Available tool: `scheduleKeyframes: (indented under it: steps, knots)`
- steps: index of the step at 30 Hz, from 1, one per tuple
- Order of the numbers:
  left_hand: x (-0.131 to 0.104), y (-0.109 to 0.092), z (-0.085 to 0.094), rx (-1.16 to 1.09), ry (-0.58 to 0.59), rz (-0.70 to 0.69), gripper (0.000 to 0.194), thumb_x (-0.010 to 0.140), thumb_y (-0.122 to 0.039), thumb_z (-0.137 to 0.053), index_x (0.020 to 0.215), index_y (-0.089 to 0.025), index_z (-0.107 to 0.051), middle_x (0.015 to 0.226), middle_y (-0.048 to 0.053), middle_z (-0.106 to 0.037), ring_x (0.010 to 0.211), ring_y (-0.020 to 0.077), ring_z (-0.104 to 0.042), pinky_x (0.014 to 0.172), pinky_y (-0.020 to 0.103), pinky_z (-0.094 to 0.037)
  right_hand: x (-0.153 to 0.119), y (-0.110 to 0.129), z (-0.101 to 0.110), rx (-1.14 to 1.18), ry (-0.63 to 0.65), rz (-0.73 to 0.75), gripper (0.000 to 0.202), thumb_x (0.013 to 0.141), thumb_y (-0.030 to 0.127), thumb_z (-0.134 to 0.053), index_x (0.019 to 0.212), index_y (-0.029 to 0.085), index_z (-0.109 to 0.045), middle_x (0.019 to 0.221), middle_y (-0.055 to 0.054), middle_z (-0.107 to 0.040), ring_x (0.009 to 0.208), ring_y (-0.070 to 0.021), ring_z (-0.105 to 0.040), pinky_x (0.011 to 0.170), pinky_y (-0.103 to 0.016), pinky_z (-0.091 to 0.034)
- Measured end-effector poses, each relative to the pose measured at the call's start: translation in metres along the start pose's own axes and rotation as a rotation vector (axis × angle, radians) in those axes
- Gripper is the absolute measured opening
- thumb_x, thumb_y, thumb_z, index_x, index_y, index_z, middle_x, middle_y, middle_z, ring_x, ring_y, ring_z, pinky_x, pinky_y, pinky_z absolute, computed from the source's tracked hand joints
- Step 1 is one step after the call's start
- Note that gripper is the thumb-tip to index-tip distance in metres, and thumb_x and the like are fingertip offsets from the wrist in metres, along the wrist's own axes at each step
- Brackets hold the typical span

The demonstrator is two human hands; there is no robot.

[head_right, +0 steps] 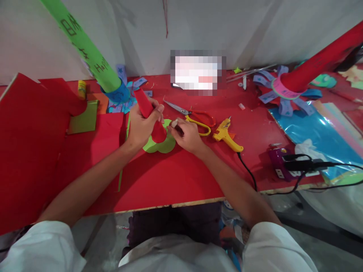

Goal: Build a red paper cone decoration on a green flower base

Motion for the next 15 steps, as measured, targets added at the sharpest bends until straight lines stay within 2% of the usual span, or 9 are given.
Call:
scheduleKeyframes:
  steps: [2, 3, 6, 10, 13, 15]
  knots:
    - [0.0, -0.001, 0.0, 0.005, 0.0, 0.009, 0.04, 0.082, -0.051, -0.084, 0.077, -0.021, -0.058, 0.064, -0.006, -0.058, 0.051, 0.0076, -0.056, 0.052, 0.023, -0.047, 0.001, -0.003, -0.006, -0.002, 0.121, -0.042, 0.039, 0.104, 0.051, -0.053, 0.08, 0.022, -0.062, 0.07, -0.002, -0.066, 0.061, -0.0161, -0.059, 0.063, -0.032, -0.044]
    - [0.0, -0.001, 0.0, 0.006, 0.001, 0.015, 0.04, 0.082, -0.051, -0.084, 0.077, -0.021, -0.058, 0.064, -0.006, -0.058, 0.052, 0.0077, -0.056, 0.053, 0.024, -0.048, 0.001, -0.004, -0.008, -0.001, 0.137, -0.05, 0.039, 0.104, 0.052, -0.054, 0.08, 0.022, -0.063, 0.069, -0.002, -0.066, 0.061, -0.0162, -0.059, 0.063, -0.032, -0.043]
    - [0.0, 0.0, 0.0, -0.01, 0.006, 0.02, 0.038, 0.083, -0.048, -0.084, 0.078, -0.021, -0.058, 0.063, -0.006, -0.058, 0.052, 0.0079, -0.056, 0.053, 0.024, -0.048, 0.001, -0.004, -0.008, 0.007, 0.115, -0.043, 0.04, 0.103, 0.053, -0.055, 0.081, 0.022, -0.065, 0.074, -0.003, -0.07, 0.067, -0.0182, -0.063, 0.068, -0.032, -0.045]
    - [0.003, -0.001, 0.001, -0.037, 0.05, 0.01, 0.038, 0.084, -0.048, -0.083, 0.078, -0.021, -0.058, 0.061, -0.006, -0.056, 0.052, 0.0079, -0.055, 0.054, 0.024, -0.048, 0.0, 0.001, -0.008, 0.0, 0.152, -0.028, 0.04, 0.103, 0.055, -0.054, 0.081, 0.023, -0.065, 0.076, -0.003, -0.072, 0.07, -0.0189, -0.066, 0.068, -0.032, -0.045]
    - [0.007, -0.005, 0.005, -0.079, 0.088, -0.001, 0.038, 0.084, -0.051, -0.082, 0.081, -0.021, -0.059, 0.06, -0.006, -0.056, 0.05, 0.0084, -0.055, 0.053, 0.025, -0.048, 0.0, 0.008, 0.001, 0.001, 0.034, -0.021, 0.038, 0.103, 0.052, -0.054, 0.08, 0.024, -0.064, 0.076, -0.003, -0.071, 0.068, -0.0182, -0.064, 0.068, -0.033, -0.046]
    - [0.01, -0.009, 0.009, -0.121, 0.169, 0.01, 0.038, 0.083, -0.053, -0.083, 0.082, -0.022, -0.06, 0.06, -0.006, -0.055, 0.05, 0.0095, -0.056, 0.053, 0.026, -0.048, 0.0, 0.01, 0.008, 0.004, -0.073, -0.048, 0.038, 0.104, 0.052, -0.052, 0.081, 0.024, -0.063, 0.074, -0.003, -0.069, 0.064, -0.0169, -0.06, 0.065, -0.033, -0.045]
Point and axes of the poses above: each hand's wrist, its own x-axis towards the middle knuckle, its own z-axis out of the back of the hand, y = z × x, the point moved 3 cm from there along x, towards the middle knuckle
